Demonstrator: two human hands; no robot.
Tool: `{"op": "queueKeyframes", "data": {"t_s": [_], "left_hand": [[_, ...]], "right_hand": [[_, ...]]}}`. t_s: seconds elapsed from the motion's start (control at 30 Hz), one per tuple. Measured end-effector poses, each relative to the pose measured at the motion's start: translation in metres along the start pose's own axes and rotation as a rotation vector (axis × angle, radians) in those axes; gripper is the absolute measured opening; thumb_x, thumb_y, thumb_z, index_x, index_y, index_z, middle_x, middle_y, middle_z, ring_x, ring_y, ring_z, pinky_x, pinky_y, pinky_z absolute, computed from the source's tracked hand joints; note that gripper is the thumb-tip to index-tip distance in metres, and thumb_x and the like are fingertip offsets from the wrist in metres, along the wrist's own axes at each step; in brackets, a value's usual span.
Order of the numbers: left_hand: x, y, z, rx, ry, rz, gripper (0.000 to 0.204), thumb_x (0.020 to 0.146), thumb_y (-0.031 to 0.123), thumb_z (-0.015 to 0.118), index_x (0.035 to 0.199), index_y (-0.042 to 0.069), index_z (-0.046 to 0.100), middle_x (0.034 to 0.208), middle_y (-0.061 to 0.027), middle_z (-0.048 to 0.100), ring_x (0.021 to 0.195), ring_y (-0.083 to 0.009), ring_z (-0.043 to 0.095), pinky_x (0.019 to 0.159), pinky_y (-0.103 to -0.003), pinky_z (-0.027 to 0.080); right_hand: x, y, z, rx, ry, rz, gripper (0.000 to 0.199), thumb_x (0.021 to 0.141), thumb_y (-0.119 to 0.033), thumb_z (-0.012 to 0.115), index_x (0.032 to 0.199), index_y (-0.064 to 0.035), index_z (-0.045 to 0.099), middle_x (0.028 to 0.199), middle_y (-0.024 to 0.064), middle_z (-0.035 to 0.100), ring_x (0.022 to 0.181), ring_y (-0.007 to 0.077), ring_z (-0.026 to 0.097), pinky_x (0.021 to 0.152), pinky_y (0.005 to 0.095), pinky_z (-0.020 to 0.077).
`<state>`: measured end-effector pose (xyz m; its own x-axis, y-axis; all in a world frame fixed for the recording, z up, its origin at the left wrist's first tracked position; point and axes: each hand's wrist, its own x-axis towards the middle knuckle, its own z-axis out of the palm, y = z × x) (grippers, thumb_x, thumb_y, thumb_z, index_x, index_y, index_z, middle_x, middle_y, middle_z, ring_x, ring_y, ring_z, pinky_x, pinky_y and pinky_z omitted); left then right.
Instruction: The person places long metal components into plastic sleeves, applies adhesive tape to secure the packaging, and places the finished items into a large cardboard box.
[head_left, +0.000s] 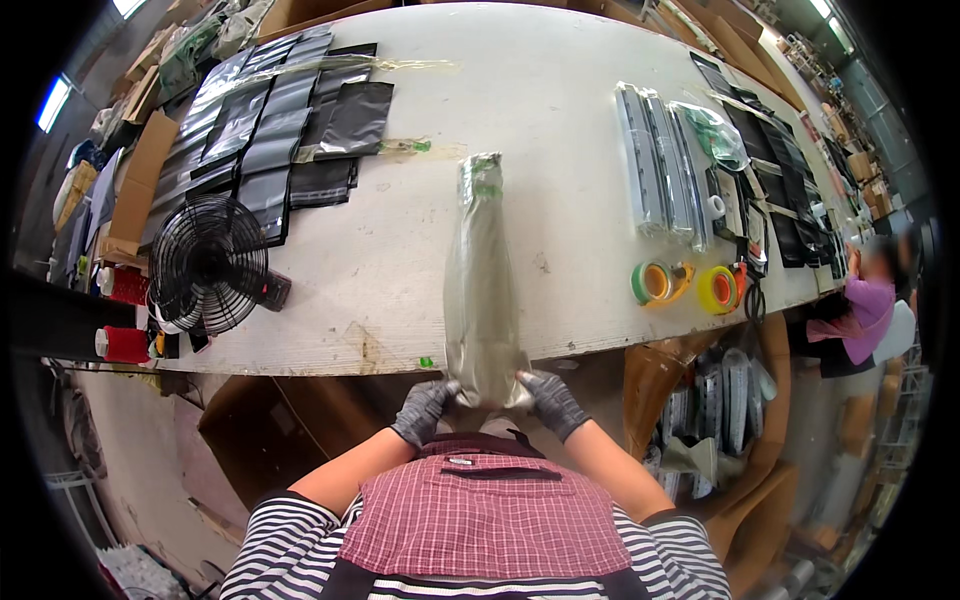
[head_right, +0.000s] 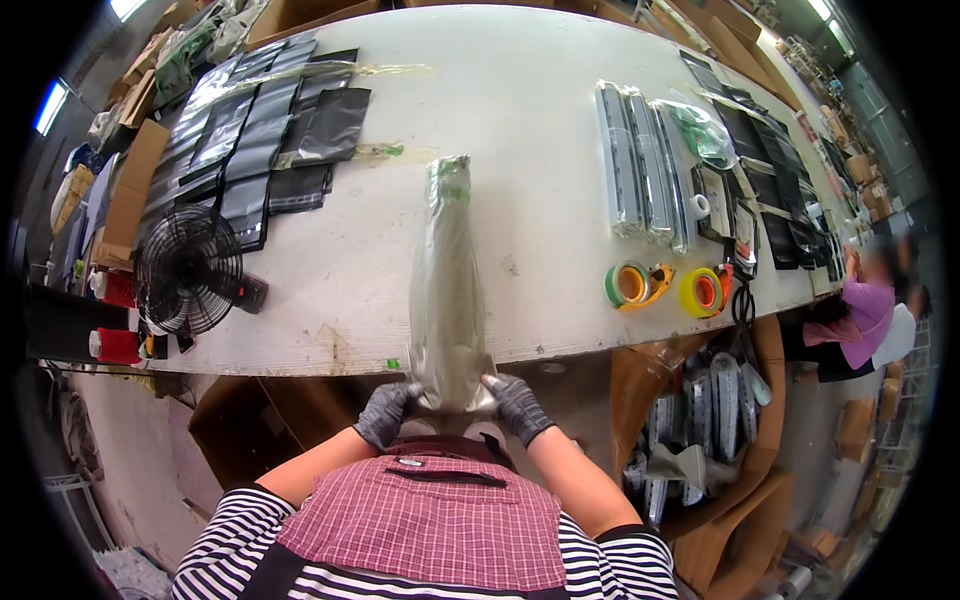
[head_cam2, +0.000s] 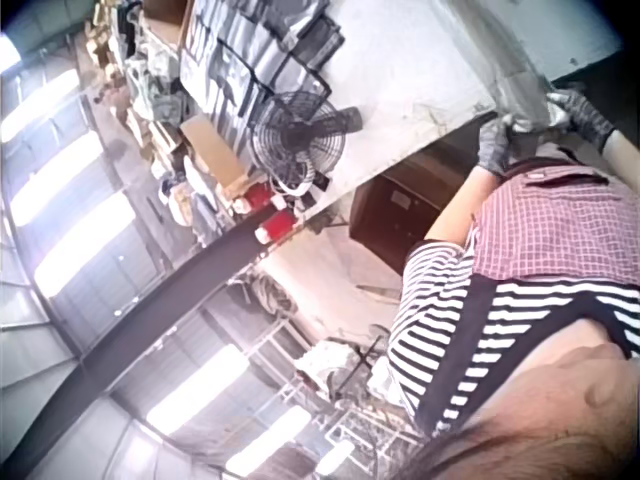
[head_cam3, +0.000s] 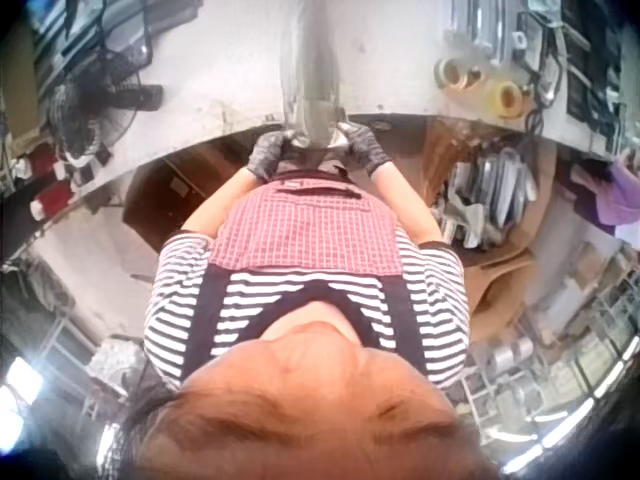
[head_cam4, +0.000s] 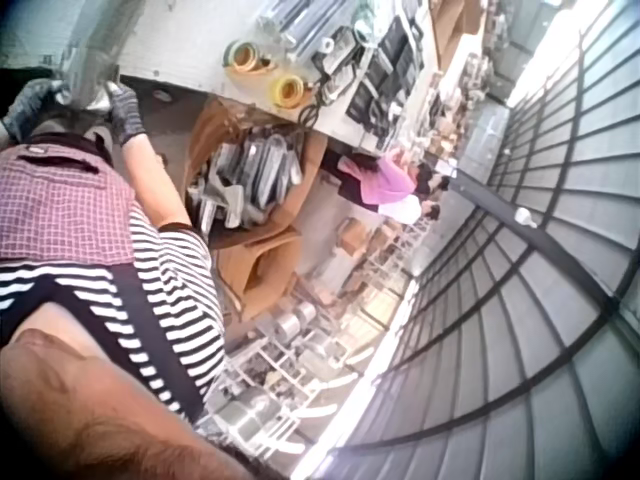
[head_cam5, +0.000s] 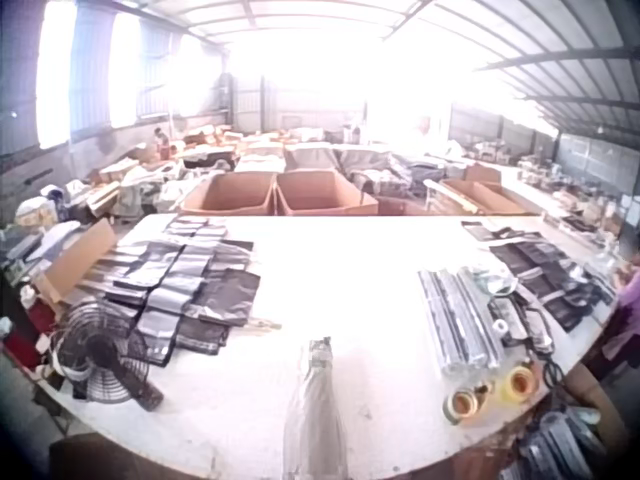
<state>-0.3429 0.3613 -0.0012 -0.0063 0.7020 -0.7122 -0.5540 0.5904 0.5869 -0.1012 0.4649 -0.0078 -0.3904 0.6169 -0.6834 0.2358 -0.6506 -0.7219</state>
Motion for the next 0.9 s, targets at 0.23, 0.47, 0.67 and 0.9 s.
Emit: {"op": "queueKeyframes", "data": {"t_s": [0.23,0.47,0.67,0.9], "left_hand": [[0.008,-0.026,-0.007,0.332,-0.329,-0.318,0.027,0.085,0.021,0.074,0.100,0.000,0.070,0.093,-0.0094,0.071,0.087,-0.0179,0.066,0.080,-0.032,0.053],[-0.027,0.014,0.027,0.242,-0.114,-0.436,0.036,0.081,0.022,0.077,0.101,-0.006,0.066,0.089,-0.0112,0.069,0.084,-0.0187,0.067,0.075,-0.032,0.055],[-0.015,0.012,0.002,0.451,-0.173,-0.272,0.031,0.085,0.018,0.074,0.107,-0.001,0.064,0.090,-0.0067,0.066,0.082,-0.0150,0.062,0.076,-0.029,0.052],[-0.009,0.065,0.011,0.435,0.090,0.210,0.024,0.093,0.024,0.063,0.104,0.003,0.065,0.090,-0.0037,0.065,0.078,-0.0122,0.059,0.072,-0.027,0.050]], "right_hand": [[-0.029,0.026,-0.055,0.300,-0.200,0.478,0.032,0.090,-0.031,0.070,0.107,-0.0034,0.067,0.091,0.0059,0.069,0.078,0.0173,0.067,0.069,0.0303,0.0551],[0.032,-0.088,-0.348,-0.427,0.986,-0.562,0.023,0.079,-0.020,0.070,0.093,-0.0019,0.063,0.080,0.0131,0.065,0.075,0.0242,0.064,0.068,0.0373,0.0494],[0.047,-0.058,-0.542,-1.024,1.401,0.212,0.068,0.063,-0.053,0.078,0.106,-0.0014,0.068,0.104,0.0239,0.068,0.097,0.0377,0.066,0.084,0.0433,0.0531],[-0.018,-0.046,-0.504,0.610,0.295,-0.519,0.062,0.092,-0.064,0.050,0.126,-0.0124,0.055,0.106,0.0005,0.065,0.091,0.0210,0.064,0.076,0.0353,0.0540]]}}
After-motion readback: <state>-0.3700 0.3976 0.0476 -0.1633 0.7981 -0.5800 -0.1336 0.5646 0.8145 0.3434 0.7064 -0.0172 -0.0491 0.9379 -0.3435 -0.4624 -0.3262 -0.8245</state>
